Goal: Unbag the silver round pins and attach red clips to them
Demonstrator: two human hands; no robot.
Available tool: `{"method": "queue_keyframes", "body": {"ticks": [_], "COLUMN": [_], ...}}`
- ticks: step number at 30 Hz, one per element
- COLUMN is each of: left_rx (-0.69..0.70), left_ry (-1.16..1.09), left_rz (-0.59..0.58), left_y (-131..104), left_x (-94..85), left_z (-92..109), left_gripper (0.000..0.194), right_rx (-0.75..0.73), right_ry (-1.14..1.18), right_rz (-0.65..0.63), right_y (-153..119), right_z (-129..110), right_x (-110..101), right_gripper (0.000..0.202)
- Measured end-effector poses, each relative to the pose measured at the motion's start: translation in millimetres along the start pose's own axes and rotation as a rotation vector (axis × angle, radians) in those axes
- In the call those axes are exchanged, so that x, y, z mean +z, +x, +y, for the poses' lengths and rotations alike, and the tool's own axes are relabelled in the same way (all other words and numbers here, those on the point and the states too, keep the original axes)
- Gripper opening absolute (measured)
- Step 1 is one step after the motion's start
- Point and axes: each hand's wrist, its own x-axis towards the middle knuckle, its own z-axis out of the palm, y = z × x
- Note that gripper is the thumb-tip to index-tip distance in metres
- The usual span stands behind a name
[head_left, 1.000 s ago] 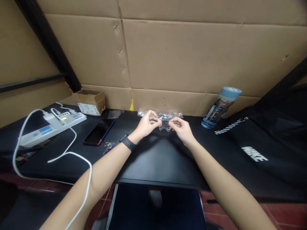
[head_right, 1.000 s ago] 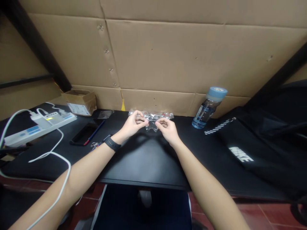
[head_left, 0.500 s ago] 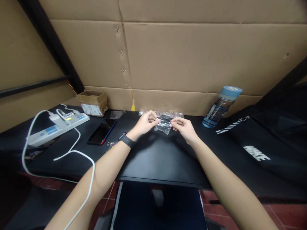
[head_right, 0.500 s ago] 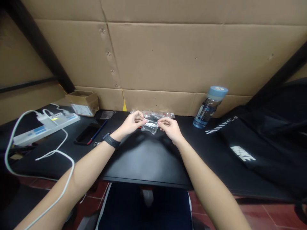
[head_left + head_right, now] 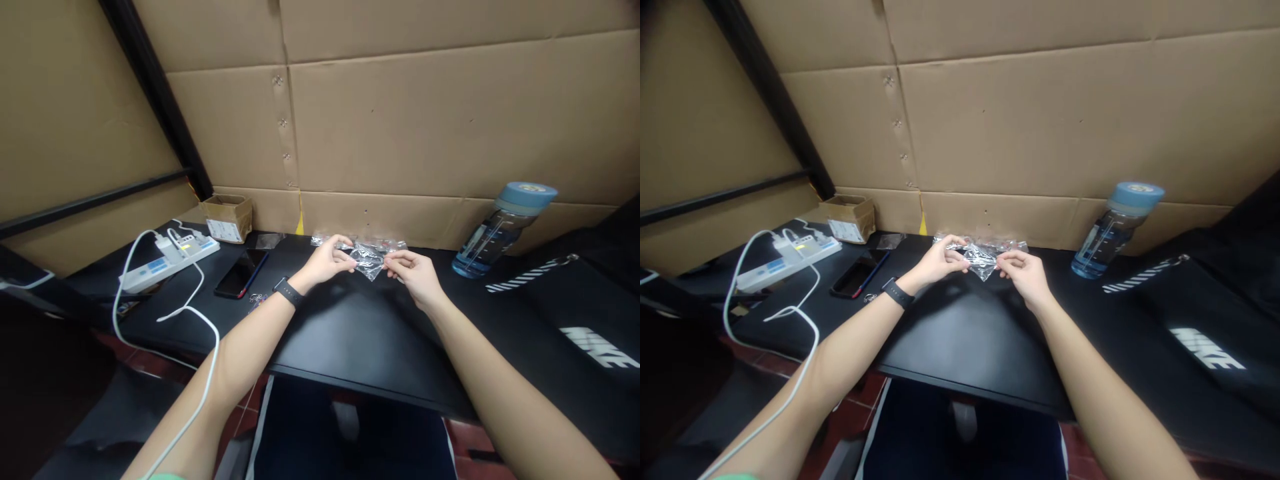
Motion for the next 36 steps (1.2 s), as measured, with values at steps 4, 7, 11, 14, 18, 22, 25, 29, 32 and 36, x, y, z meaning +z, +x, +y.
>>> {"method": "queue_keyframes", "body": {"ticks": [4, 7, 11, 14, 18, 22, 25, 29, 32, 36], "left_rx": [-0.016, 0.012, 0.287, 0.44, 0.478, 0.484, 0.469, 0.29, 0.088, -0.078], "left_ry": [0.039, 0.167, 0.615, 0.834, 0.964, 0.981, 0.96, 0.998, 1.081, 1.146], "left_rz": [-0.078, -0.11, 0.171, 0.16, 0.077, 0.083, 0.155, 0.549, 0.813, 0.929], "left_y": [-1.6, -1.9, -5.4, -12.1, -16.7, -10.3, -4.7, -6.6, -16.0, -27.5], "left_x": [-5.9, -9.1, 1.1, 22.4, 45.5, 36.5, 3.2, -67.7, -118.4, -157.4], "left_z": [-0.6, -0.8, 6.3, 13.5, 12.9, 8.3, 15.3, 27.8, 22.5, -1.6], "left_gripper": [0.051, 0.049, 0.036, 0.034, 0.034, 0.021, 0.021, 0.025, 0.034, 0.037], "right_rx": [-0.067, -0.084, -0.045, -0.01, 0.011, 0.014, 0.047, 0.066, 0.064, 0.066], "right_ry": [-0.062, -0.083, -0.097, -0.057, 0.033, 0.035, 0.079, 0.06, 0.03, 0.004], "right_rz": [-0.032, -0.071, -0.037, 0.048, 0.029, -0.03, -0.093, -0.136, -0.126, -0.138], "right_y": [-0.9, -1.1, -2.4, -4.9, -8.9, -10.4, -9.8, -8.4, -7.5, -7.3], "right_z": [1.3, 4.0, 5.6, 3.6, -0.3, -1.7, -1.3, -0.1, 1.8, 5.3], "right_x": [2.8, 5.1, 7.8, 11.8, 18.2, 20.6, 19.2, 16.6, 16.9, 19.3], "right_gripper": [0.045, 0.041, 0.033, 0.033, 0.04, 0.043, 0.044, 0.044, 0.045, 0.047]}}
